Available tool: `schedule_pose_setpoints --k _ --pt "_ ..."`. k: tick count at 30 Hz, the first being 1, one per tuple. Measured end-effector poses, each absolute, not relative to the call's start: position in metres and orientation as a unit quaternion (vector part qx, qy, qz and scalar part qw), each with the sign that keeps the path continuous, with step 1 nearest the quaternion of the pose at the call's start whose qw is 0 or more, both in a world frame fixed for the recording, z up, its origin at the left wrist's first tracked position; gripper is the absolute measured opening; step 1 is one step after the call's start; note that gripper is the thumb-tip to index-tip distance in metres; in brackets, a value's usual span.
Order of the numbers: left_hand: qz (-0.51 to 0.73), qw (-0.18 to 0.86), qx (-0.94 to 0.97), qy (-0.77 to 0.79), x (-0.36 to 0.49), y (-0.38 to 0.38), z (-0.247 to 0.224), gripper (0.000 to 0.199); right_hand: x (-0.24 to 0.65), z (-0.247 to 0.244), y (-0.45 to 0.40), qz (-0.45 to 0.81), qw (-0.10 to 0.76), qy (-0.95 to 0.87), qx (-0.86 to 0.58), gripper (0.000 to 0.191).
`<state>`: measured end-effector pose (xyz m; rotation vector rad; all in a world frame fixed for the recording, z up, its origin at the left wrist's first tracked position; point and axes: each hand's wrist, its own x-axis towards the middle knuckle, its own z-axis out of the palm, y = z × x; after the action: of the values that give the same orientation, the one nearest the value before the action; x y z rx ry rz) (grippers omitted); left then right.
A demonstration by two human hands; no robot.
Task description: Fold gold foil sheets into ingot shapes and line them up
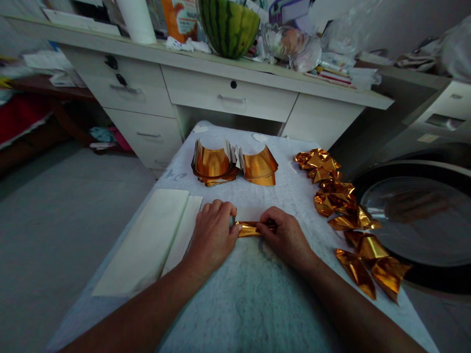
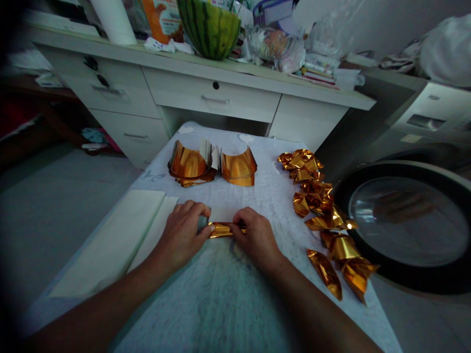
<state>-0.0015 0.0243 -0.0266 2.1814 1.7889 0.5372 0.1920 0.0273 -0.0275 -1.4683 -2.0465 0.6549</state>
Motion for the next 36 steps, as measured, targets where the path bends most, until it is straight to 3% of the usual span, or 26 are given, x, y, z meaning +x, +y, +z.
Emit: schedule_pose_setpoints --k 36 --pt "0.177 0.133 0.750 0.624 -0.0017 0.0245 -0.0261 0.015 0.1917 -0.0277 0.0274 0.251 0.263 -0.747 -0.557 0.009"
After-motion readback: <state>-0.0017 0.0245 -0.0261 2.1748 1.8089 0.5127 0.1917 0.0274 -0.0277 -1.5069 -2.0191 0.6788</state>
